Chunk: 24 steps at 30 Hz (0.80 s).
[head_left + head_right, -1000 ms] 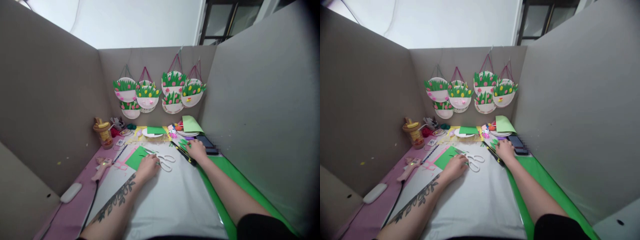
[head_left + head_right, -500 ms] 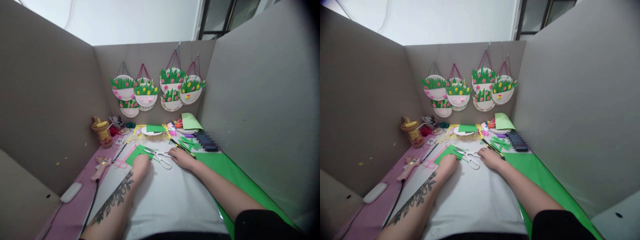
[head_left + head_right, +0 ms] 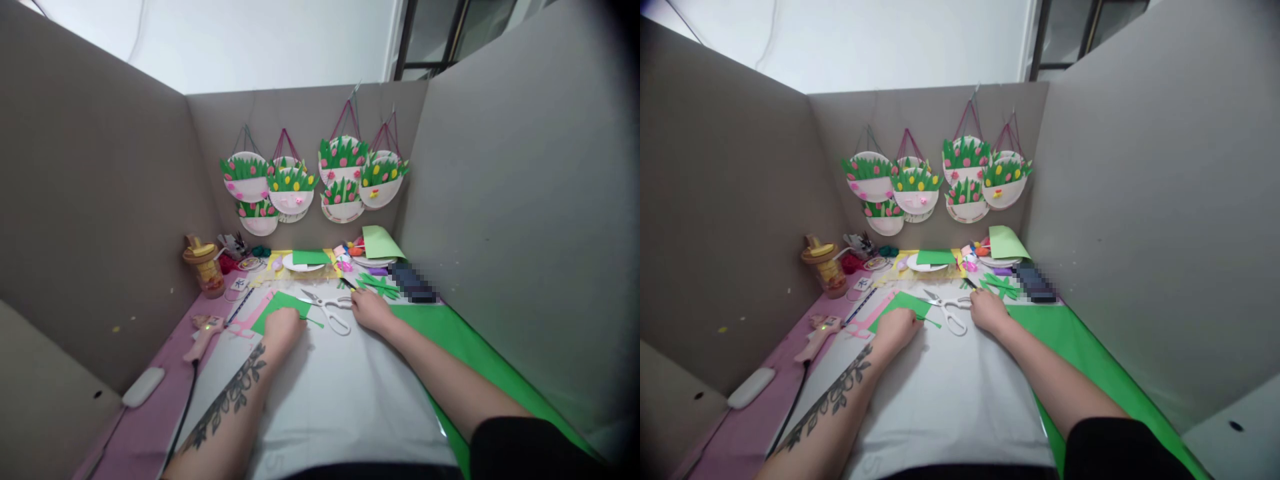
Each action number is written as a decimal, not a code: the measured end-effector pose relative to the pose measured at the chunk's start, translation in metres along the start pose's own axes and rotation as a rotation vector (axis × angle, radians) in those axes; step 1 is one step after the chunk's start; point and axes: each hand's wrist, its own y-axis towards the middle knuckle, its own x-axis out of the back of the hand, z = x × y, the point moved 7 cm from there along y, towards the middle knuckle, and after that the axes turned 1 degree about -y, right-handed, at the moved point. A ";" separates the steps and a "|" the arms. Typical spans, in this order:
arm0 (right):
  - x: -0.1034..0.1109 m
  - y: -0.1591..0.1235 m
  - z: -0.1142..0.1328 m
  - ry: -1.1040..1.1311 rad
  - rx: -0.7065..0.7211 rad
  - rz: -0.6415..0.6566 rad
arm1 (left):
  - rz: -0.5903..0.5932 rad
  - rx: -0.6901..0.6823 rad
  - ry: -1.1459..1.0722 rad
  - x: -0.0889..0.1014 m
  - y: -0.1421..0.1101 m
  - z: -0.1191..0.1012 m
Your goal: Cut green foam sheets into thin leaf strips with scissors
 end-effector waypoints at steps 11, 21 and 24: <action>0.001 -0.006 0.020 0.244 0.133 0.004 | -0.074 -0.161 -0.062 -0.011 0.011 -0.004; -0.008 -0.003 0.022 0.116 0.052 0.043 | -0.038 -0.054 -0.122 -0.006 0.010 0.000; -0.007 -0.002 0.015 0.083 -0.002 0.030 | -0.052 -0.045 -0.126 -0.005 0.009 0.000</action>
